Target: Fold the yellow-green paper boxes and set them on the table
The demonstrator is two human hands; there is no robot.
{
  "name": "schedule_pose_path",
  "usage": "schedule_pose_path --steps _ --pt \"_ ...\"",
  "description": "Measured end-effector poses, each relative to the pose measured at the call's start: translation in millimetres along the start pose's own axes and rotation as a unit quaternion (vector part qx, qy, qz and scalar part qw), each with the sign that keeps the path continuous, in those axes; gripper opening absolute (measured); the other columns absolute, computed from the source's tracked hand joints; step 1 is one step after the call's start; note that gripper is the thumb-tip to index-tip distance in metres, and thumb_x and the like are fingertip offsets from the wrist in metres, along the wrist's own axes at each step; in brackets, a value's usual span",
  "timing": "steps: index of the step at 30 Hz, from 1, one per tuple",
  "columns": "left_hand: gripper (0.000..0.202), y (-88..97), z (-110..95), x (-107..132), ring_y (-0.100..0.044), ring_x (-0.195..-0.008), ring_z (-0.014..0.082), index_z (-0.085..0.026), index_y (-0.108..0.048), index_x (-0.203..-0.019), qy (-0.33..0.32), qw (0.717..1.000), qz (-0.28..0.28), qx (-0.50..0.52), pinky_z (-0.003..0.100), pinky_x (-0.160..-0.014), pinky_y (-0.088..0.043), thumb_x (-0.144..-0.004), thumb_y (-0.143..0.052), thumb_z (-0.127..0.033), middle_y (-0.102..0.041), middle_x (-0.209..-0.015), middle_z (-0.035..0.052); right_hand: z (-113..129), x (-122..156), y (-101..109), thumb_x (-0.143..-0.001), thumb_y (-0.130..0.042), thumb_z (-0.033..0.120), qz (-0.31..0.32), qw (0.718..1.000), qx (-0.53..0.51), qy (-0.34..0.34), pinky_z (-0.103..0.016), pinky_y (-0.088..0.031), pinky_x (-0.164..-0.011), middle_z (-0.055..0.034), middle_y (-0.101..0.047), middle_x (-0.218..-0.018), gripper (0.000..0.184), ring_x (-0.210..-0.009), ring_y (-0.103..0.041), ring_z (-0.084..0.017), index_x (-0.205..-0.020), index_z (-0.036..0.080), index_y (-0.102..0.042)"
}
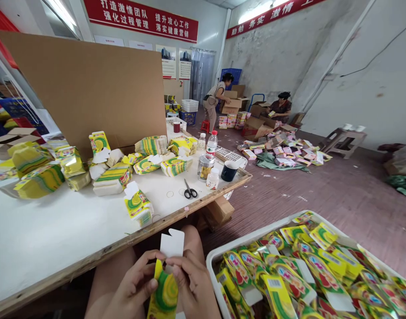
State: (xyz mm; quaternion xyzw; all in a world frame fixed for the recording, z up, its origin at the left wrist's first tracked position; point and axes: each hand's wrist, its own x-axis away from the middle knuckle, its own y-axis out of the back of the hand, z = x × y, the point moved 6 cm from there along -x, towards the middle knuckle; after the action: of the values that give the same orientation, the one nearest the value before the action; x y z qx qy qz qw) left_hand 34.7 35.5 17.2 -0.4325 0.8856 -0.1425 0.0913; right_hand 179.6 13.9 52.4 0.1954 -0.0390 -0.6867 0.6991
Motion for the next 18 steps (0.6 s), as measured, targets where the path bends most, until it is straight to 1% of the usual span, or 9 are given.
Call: schedule_pose_path --steps 5,9,11,12,13,15,16,17,18 --pt "0.038 -11.5 -4.1 -1.1 -0.062 -0.085 0.0152 -0.027 -0.055 -0.117 0.017 0.995 0.045 0.088 0.023 -0.073 -0.043 -0.086 -0.069 -0.043 -0.070 -0.092 0.0033 -1.5 -0.4 5.7 -0.098 -0.049 0.035 0.033 0.999 -0.008 0.004 -0.025 -0.048 -0.074 -0.0040 -0.069 -0.090 0.026 -0.084 -0.067 -0.019 -0.095 0.026 -0.074" --pt "0.034 -16.3 -2.5 0.8 -0.063 -0.083 0.0142 -0.026 -0.057 -0.112 0.020 0.991 0.044 0.121 0.023 -0.072 -0.043 -0.085 -0.070 -0.042 -0.069 -0.091 0.0028 -1.1 0.2 6.1 -0.098 -0.049 0.036 0.031 0.999 -0.019 0.008 -0.026 -0.049 -0.072 -0.0050 -0.069 -0.085 0.030 -0.082 -0.067 -0.019 -0.086 0.023 -0.073" --pt "0.038 -14.2 -0.5 1.0 -0.064 -0.084 0.0159 -0.026 -0.054 -0.119 0.016 0.994 0.029 0.104 0.025 -0.073 -0.044 -0.086 -0.069 -0.040 -0.070 -0.094 0.0046 -7.0 3.6 5.2 -0.098 -0.049 0.038 0.004 1.000 -0.024 -0.002 -0.025 -0.050 -0.068 -0.0042 -0.068 -0.080 0.028 -0.076 -0.067 -0.019 -0.091 0.024 -0.073" --pt "0.047 -12.4 -0.1 0.8 -0.066 -0.086 0.0176 -0.028 -0.048 -0.127 0.011 0.995 0.021 0.095 0.027 -0.075 -0.046 -0.087 -0.069 -0.039 -0.070 -0.097 0.0058 -11.7 5.9 5.5 -0.098 -0.049 0.039 -0.021 0.999 -0.036 -0.014 -0.025 -0.051 -0.067 -0.0042 -0.069 -0.082 0.026 -0.075 -0.067 -0.019 -0.098 0.024 -0.071" --pt "0.059 -10.9 -0.3 0.4 -0.067 -0.088 0.0195 -0.029 -0.040 -0.137 0.007 0.996 0.015 0.085 0.030 -0.078 -0.048 -0.087 -0.068 -0.040 -0.071 -0.100 0.0070 -16.9 8.4 6.5 -0.098 -0.050 0.040 -0.055 0.997 -0.051 -0.027 -0.025 -0.053 -0.068 -0.0051 -0.070 -0.089 0.026 -0.079 -0.068 -0.019 -0.108 0.025 -0.068" --pt "0.076 -10.1 -2.3 -0.4 -0.068 -0.096 0.0236 -0.030 -0.023 -0.149 0.007 0.998 0.020 0.063 0.038 -0.087 -0.049 -0.087 -0.067 -0.041 -0.071 -0.106 0.0100 -24.6 12.7 10.4 -0.096 -0.053 0.044 -0.128 0.989 -0.068 -0.040 -0.027 -0.056 -0.078 -0.0097 -0.067 -0.115 0.033 -0.096 -0.068 -0.021 -0.122 0.026 -0.063" --pt "0.078 -10.7 -4.2 -0.7 -0.068 -0.101 0.0256 -0.029 -0.022 -0.151 0.009 0.998 0.029 0.048 0.041 -0.092 -0.048 -0.088 -0.066 -0.042 -0.071 -0.109 0.0115 -26.2 13.6 12.0 -0.095 -0.054 0.045 -0.150 0.986 -0.064 -0.041 -0.028 -0.056 -0.083 -0.0113 -0.062 -0.126 0.036 -0.106 -0.066 -0.023 -0.125 0.026 -0.062" --pt "0.074 -11.2 -6.5 -0.8 -0.067 -0.106 0.0270 -0.027 -0.028 -0.150 0.012 0.999 0.035 0.028 0.043 -0.095 -0.047 -0.088 -0.065 -0.043 -0.071 -0.112 0.0127 -25.7 13.0 12.8 -0.095 -0.054 0.045 -0.152 0.986 -0.054 -0.036 -0.029 -0.056 -0.086 -0.0116 -0.060 -0.130 0.037 -0.111 -0.064 -0.024 -0.126 0.027 -0.062" --pt "0.066 -11.1 -8.6 -0.9 -0.066 -0.109 0.0277 -0.025 -0.037 -0.146 0.016 0.999 0.035 0.003 0.043 -0.097 -0.047 -0.088 -0.064 -0.044 -0.071 -0.113 0.0132 -23.2 11.1 12.7 -0.095 -0.054 0.044 -0.138 0.989 -0.043 -0.025 -0.029 -0.056 -0.087 -0.0109 -0.062 -0.128 0.035 -0.111 -0.065 -0.023 -0.124 0.028 -0.064"
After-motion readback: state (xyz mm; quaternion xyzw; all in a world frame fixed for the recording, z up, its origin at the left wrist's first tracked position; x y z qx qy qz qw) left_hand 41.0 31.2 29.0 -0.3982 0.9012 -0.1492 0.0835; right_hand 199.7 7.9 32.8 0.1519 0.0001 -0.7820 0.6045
